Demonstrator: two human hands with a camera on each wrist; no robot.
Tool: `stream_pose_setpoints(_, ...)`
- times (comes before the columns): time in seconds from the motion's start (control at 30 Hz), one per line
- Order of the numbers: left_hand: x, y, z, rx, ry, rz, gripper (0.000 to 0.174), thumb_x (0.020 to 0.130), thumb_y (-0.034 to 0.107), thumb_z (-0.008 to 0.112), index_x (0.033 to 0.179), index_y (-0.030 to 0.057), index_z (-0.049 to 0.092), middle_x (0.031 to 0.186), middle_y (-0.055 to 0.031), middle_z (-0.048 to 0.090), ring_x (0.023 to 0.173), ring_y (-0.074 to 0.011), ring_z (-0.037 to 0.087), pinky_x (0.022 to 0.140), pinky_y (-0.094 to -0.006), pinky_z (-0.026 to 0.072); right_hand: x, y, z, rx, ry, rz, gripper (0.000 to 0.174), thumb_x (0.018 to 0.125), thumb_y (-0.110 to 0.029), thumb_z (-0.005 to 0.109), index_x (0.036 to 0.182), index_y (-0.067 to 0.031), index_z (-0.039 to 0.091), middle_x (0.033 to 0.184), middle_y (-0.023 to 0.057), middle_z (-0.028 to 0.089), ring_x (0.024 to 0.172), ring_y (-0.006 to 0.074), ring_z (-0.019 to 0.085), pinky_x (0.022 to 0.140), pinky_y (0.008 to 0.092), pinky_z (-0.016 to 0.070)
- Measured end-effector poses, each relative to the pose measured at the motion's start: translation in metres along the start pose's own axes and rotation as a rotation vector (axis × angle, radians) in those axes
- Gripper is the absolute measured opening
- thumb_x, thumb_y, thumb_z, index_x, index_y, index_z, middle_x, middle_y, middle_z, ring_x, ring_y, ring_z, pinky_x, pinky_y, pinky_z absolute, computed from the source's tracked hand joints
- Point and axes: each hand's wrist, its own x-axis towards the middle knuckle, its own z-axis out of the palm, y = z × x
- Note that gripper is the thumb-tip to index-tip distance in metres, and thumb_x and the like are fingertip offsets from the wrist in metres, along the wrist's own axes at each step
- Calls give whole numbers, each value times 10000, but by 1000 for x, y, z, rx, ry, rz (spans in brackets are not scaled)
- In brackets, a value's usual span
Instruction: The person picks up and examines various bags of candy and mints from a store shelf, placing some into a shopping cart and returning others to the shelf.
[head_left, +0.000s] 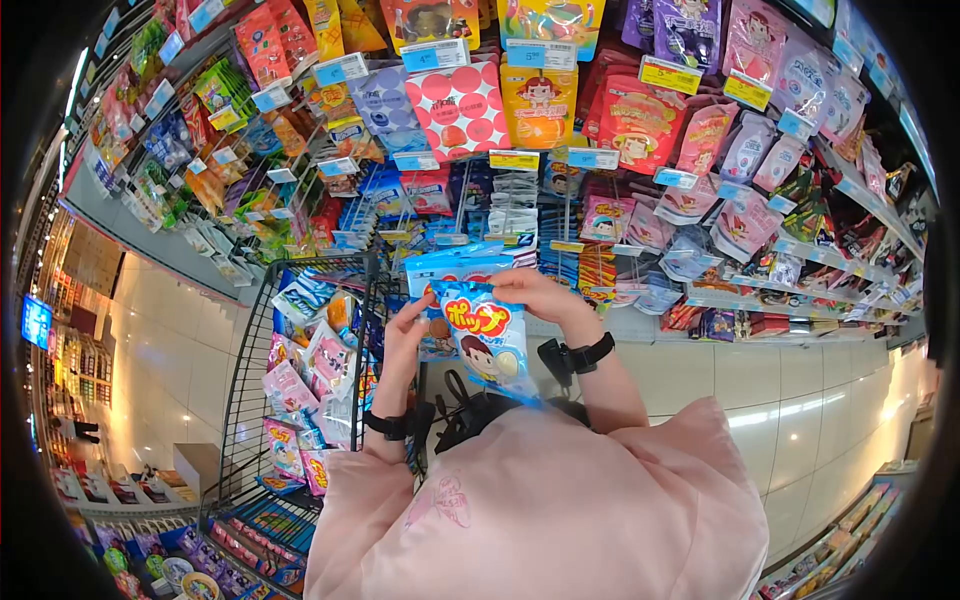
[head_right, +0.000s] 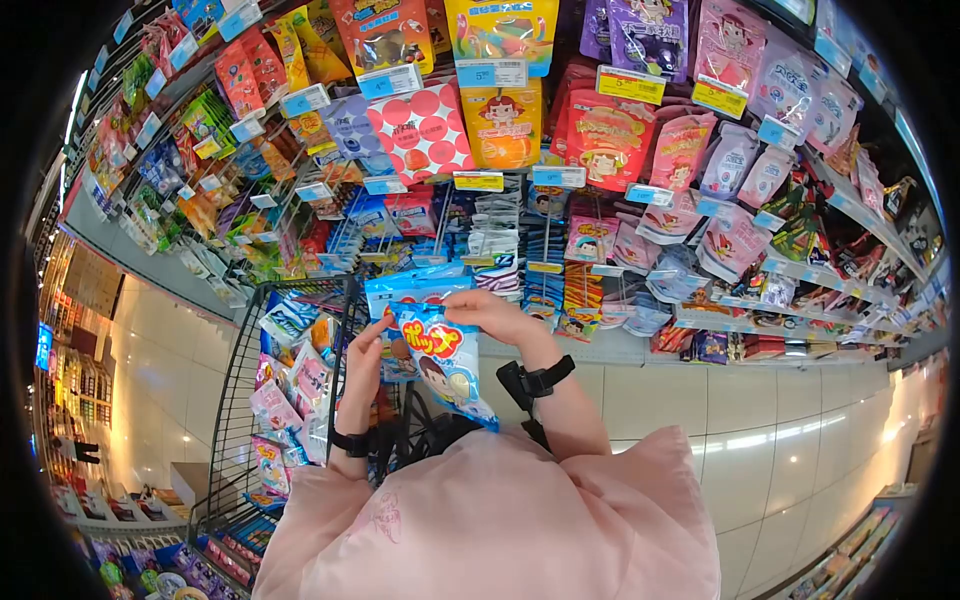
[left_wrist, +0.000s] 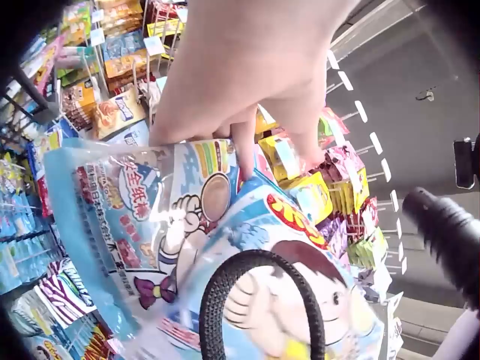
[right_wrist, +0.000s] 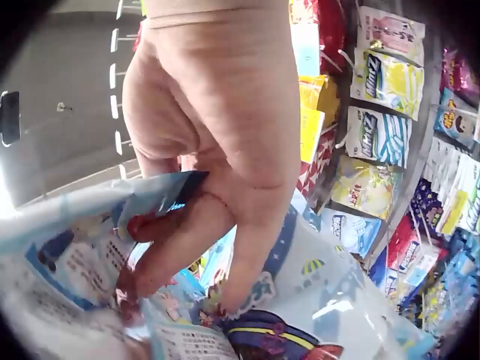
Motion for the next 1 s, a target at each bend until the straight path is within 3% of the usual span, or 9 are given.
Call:
stream_pose_setpoints(0.07,4,-6,2,-18,64,-21,345,687,-13,595,1031,4,569,1072,-94,529,1026,-149,445,937,-299,261,2,-3,-3,-419,-75,1,237,804,-158,549,975,6,558,877,-2,563,798,60,475,707,223,394)
stream_pose_setpoints(0.3,10,-20,0,53,148,-34,272,684,-16,613,955,-3,599,1050,-88,543,1001,-148,463,887,-287,323,-5,-7,-8,-580,-149,-87,188,820,-135,525,905,30,552,792,-15,538,728,46,445,645,205,382)
stream_pose_setpoints(0.47,8,-14,20,96,30,-83,182,706,10,619,885,-21,611,920,-37,558,846,-86,492,735,-224,376,-6,-4,-11,-452,23,-110,185,803,-133,546,898,25,550,783,12,550,730,57,461,645,219,390)
stream_pose_setpoints(0.7,16,-18,38,111,95,-70,101,737,23,599,825,-21,619,753,6,563,641,-43,492,584,-177,371,-15,-4,-31,-455,301,-118,115,763,-84,581,814,18,574,810,73,590,766,71,515,658,207,405)
stream_pose_setpoints(0.77,19,-21,42,27,189,-91,81,738,30,601,805,-10,623,705,12,569,586,-30,479,539,-164,353,-19,-2,-37,-414,339,-135,166,740,-83,608,878,-6,555,873,86,578,810,90,519,653,213,410)
stream_pose_setpoints(0.83,24,-40,32,-11,208,-142,81,740,38,604,807,-4,622,720,0,584,591,-34,485,537,-166,353,-21,5,-41,-482,634,-285,370,710,-135,651,1026,-40,482,996,93,539,911,129,502,729,260,409)
stream_pose_setpoints(0.87,24,-38,35,-76,215,-144,93,744,38,601,824,-6,618,750,-9,594,611,-43,501,553,-171,368,-22,9,-46,-473,571,-232,567,680,-200,687,1137,-66,380,1103,109,458,1000,177,455,842,349,366)
stream_pose_setpoints(0.97,24,-33,45,-221,199,-131,132,770,41,572,888,-13,597,840,-31,608,704,-77,551,623,-199,422,-25,28,-44,-448,428,-251,642,685,-260,682,1185,-71,326,1152,124,404,1074,202,397,912,403,300)
stream_pose_setpoints(1.0,24,-31,47,-255,182,-148,148,787,61,552,912,-13,582,880,-47,604,752,-99,562,663,-222,435,-27,35,-45,-499,337,-210,623,774,-362,575,1228,-71,263,1211,123,354,1138,216,338,944,382,266)
